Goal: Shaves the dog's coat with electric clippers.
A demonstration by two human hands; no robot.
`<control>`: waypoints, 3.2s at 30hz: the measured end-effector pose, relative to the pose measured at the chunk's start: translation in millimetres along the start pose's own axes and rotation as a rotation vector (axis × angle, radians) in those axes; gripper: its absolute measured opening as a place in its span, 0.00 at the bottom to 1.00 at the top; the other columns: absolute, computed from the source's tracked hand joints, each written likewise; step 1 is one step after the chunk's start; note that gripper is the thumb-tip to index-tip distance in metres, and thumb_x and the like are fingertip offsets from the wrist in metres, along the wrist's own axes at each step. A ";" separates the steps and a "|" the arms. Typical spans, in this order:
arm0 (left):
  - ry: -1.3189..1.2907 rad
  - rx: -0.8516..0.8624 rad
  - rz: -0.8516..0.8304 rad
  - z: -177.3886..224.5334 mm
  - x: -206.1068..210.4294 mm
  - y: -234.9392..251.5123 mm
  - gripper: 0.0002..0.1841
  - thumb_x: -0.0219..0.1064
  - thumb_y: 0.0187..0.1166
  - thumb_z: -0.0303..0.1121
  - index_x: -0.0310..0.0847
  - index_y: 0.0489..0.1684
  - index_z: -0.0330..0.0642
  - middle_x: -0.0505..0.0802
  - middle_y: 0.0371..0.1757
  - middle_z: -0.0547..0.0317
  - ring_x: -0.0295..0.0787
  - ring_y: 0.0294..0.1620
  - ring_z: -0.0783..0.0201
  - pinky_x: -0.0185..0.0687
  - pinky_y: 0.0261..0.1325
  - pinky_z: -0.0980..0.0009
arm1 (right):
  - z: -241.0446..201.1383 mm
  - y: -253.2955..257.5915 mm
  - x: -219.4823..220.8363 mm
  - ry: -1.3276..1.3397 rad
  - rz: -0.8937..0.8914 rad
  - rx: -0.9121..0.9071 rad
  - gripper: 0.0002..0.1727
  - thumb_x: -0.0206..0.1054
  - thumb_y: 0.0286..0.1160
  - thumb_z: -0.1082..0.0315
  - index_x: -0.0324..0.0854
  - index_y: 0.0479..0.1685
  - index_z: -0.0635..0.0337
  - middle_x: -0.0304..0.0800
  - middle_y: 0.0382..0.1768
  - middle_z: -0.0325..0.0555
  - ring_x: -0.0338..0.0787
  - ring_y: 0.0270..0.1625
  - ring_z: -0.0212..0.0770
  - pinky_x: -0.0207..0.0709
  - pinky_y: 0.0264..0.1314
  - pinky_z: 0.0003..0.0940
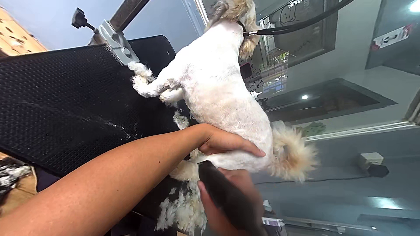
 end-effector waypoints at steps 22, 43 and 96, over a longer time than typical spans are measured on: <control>-0.110 0.036 0.001 -22.2 -2.6 57.1 0.22 0.52 0.89 0.54 0.80 0.54 0.44 0.89 0.41 0.60 0.87 0.40 0.69 0.87 0.46 0.67 | 31.8 -23.2 -21.2 -0.189 -0.100 0.033 0.26 0.81 0.63 0.52 0.80 0.58 0.50 0.90 0.45 0.44 0.91 0.47 0.37 0.87 0.44 0.31; -0.340 0.077 -0.335 -58.5 -38.1 87.1 0.23 0.54 0.87 0.52 0.84 0.61 0.43 0.97 0.44 0.54 0.97 0.45 0.59 0.94 0.51 0.61 | 41.6 -4.3 -70.6 0.320 -0.048 0.191 0.31 0.89 0.53 0.64 0.80 0.58 0.49 0.91 0.53 0.41 0.93 0.57 0.40 0.91 0.60 0.37; -0.095 0.012 -0.078 -46.3 -38.2 91.9 0.19 0.57 0.89 0.51 0.84 0.63 0.49 0.95 0.49 0.59 0.93 0.51 0.68 0.88 0.57 0.72 | 92.1 -76.7 -60.1 0.308 0.038 0.034 0.25 0.82 0.64 0.73 0.79 0.61 0.49 0.86 0.72 0.40 0.83 0.78 0.51 0.81 0.79 0.55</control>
Point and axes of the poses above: each hand's wrist, its own y-axis towards the middle knuckle, its own x-axis out of the palm, z = x × y, the point moved 9 cm from there along y, towards the middle knuckle
